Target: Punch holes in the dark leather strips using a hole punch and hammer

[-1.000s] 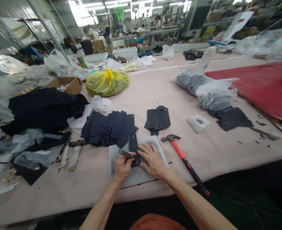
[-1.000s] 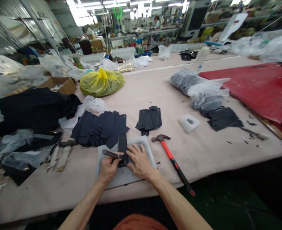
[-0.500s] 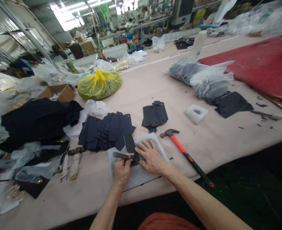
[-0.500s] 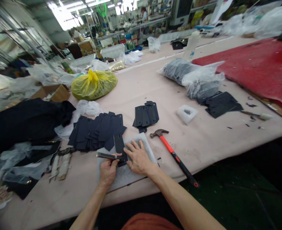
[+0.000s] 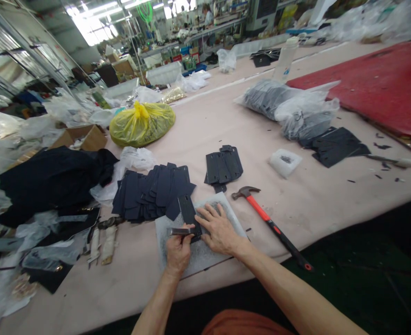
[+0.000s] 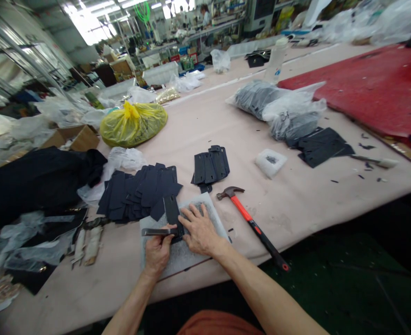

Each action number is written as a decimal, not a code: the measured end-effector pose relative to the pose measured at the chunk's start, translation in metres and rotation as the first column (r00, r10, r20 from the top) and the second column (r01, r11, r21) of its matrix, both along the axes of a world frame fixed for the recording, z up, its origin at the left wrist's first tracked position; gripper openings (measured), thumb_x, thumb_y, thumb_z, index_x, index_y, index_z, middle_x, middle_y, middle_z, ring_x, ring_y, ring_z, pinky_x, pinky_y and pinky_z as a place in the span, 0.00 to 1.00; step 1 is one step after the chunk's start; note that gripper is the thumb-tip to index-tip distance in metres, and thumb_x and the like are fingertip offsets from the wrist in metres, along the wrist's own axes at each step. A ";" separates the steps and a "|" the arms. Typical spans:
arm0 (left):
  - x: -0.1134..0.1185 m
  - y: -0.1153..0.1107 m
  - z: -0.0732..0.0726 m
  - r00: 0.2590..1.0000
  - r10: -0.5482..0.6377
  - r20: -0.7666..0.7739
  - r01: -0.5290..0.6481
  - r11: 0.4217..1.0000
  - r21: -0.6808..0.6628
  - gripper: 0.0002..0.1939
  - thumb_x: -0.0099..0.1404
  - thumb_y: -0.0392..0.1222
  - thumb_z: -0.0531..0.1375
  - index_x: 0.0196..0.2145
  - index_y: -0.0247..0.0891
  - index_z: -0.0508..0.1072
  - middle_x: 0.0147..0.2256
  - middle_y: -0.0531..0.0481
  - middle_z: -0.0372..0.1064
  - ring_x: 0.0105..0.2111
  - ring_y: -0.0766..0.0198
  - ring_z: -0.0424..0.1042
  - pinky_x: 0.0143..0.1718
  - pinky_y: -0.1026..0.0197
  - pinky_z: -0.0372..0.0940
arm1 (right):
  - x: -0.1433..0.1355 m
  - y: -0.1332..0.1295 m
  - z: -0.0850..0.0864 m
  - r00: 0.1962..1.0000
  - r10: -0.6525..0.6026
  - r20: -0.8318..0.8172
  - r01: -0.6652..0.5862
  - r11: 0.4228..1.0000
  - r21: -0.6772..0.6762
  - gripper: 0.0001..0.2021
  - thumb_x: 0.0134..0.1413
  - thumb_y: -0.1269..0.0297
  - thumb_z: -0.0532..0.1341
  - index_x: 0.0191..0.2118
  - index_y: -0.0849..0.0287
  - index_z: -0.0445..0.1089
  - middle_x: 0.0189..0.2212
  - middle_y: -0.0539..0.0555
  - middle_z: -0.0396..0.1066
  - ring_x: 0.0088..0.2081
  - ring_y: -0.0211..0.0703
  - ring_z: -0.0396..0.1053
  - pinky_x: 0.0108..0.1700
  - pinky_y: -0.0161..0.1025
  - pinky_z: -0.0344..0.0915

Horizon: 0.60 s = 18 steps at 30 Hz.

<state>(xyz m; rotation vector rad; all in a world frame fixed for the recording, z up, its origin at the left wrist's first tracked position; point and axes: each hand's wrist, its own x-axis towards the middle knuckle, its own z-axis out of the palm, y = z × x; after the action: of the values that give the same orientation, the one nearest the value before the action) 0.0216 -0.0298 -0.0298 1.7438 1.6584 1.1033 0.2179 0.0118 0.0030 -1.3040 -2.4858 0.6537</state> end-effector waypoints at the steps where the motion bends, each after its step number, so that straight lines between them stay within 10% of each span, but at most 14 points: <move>1: 0.000 0.000 0.000 1.000 0.003 -0.003 -0.003 1.000 -0.004 0.12 0.65 0.43 0.57 0.42 0.40 0.78 0.41 0.48 0.78 0.45 0.55 0.76 0.50 0.51 0.71 | 0.000 0.000 0.000 1.000 0.001 -0.002 -0.001 1.000 -0.001 0.30 0.55 0.60 0.59 0.64 0.54 0.59 0.67 0.55 0.52 0.67 0.58 0.41 0.66 0.62 0.29; 18: 0.006 0.002 0.000 0.993 -0.032 -0.115 0.038 0.998 0.048 0.11 0.66 0.37 0.55 0.42 0.39 0.76 0.41 0.47 0.78 0.45 0.54 0.76 0.50 0.50 0.71 | 0.001 0.000 -0.005 1.000 0.011 -0.018 -0.011 1.000 0.014 0.29 0.56 0.59 0.59 0.64 0.54 0.59 0.67 0.55 0.52 0.67 0.59 0.42 0.66 0.63 0.29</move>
<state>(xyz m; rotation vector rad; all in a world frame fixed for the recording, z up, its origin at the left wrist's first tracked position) 0.0280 -0.0278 -0.0298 1.8930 1.6732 1.0551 0.2189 0.0120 -0.0016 -1.2753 -2.4804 0.6466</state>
